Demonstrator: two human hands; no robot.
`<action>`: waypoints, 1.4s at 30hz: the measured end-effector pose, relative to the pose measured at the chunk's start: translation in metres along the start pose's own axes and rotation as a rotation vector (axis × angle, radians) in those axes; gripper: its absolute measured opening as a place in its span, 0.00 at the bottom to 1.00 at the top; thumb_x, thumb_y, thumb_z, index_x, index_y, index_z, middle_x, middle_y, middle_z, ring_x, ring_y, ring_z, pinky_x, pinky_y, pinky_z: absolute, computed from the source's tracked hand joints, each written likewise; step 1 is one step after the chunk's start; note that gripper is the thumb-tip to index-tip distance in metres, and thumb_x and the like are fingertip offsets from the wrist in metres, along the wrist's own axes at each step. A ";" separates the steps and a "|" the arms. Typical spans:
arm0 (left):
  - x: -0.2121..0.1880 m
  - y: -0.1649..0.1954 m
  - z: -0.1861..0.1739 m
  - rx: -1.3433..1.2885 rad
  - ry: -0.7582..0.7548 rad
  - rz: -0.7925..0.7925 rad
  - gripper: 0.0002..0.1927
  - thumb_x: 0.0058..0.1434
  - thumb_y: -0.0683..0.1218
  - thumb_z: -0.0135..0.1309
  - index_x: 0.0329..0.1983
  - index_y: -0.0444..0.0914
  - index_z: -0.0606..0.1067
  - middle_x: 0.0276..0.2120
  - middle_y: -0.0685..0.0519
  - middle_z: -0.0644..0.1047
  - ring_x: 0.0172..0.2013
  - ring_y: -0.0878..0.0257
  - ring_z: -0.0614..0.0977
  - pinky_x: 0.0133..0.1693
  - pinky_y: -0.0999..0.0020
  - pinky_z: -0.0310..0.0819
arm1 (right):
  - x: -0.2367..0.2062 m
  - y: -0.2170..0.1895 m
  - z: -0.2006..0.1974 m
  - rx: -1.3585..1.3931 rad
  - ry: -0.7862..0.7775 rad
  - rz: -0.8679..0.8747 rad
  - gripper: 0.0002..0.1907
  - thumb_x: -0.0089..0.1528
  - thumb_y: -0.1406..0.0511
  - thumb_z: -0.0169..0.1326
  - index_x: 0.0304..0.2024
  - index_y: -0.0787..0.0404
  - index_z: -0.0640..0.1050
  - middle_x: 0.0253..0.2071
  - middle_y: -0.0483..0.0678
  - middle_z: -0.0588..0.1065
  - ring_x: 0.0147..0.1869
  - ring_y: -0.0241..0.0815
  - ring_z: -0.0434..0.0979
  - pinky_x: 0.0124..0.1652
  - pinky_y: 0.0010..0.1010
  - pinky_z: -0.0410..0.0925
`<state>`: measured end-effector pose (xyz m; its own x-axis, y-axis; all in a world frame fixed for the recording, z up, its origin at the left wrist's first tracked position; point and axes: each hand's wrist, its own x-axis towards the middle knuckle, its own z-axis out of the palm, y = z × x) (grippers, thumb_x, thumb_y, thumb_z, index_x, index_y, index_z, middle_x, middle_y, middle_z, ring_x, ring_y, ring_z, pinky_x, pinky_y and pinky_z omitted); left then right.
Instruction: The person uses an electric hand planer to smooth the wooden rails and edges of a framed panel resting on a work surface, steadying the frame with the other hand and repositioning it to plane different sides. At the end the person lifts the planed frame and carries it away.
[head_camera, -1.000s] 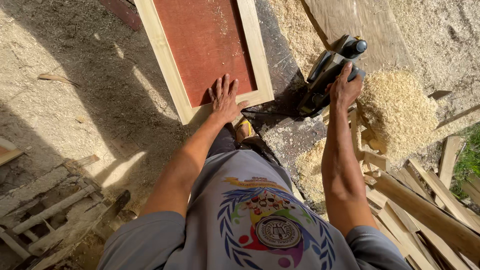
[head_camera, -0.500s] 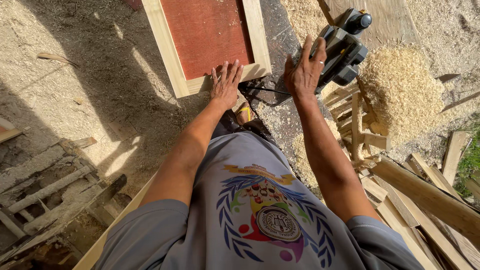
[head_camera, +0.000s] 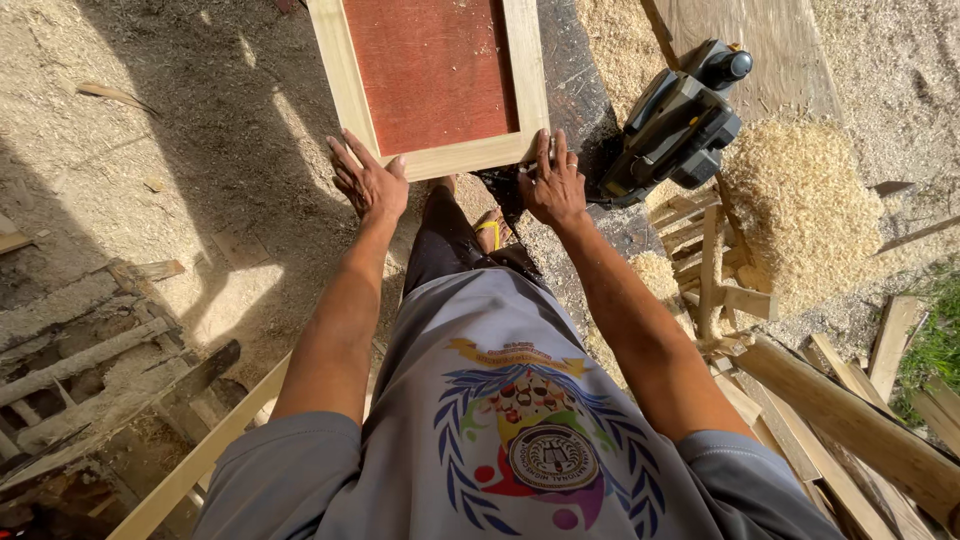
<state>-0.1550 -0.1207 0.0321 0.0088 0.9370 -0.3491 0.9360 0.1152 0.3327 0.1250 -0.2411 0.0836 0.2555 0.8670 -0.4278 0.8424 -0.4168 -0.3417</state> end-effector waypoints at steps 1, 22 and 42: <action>0.004 -0.008 -0.003 -0.057 -0.015 -0.066 0.59 0.65 0.62 0.59 0.76 0.35 0.29 0.76 0.28 0.34 0.74 0.36 0.45 0.71 0.39 0.38 | 0.002 0.000 -0.002 -0.012 0.006 -0.007 0.49 0.64 0.50 0.51 0.79 0.56 0.44 0.79 0.62 0.41 0.75 0.70 0.55 0.62 0.60 0.63; 0.020 0.006 0.011 -0.159 -0.279 -0.269 0.66 0.58 0.64 0.67 0.77 0.36 0.31 0.75 0.29 0.40 0.75 0.39 0.43 0.72 0.45 0.42 | -0.005 0.093 -0.080 -0.138 0.848 0.267 0.39 0.67 0.61 0.52 0.75 0.68 0.53 0.75 0.73 0.46 0.80 0.69 0.46 0.71 0.61 0.47; 0.028 0.044 0.020 -0.115 -0.224 -0.252 0.42 0.62 0.71 0.54 0.56 0.29 0.74 0.53 0.34 0.76 0.54 0.40 0.78 0.54 0.48 0.74 | -0.062 0.115 -0.074 1.493 0.783 0.607 0.25 0.69 0.47 0.52 0.35 0.63 0.73 0.25 0.49 0.72 0.19 0.39 0.72 0.18 0.35 0.67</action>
<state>-0.1065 -0.0956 0.0193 -0.1280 0.7803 -0.6122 0.8729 0.3816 0.3040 0.2414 -0.3226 0.1330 0.8517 0.2438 -0.4639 -0.4308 -0.1786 -0.8846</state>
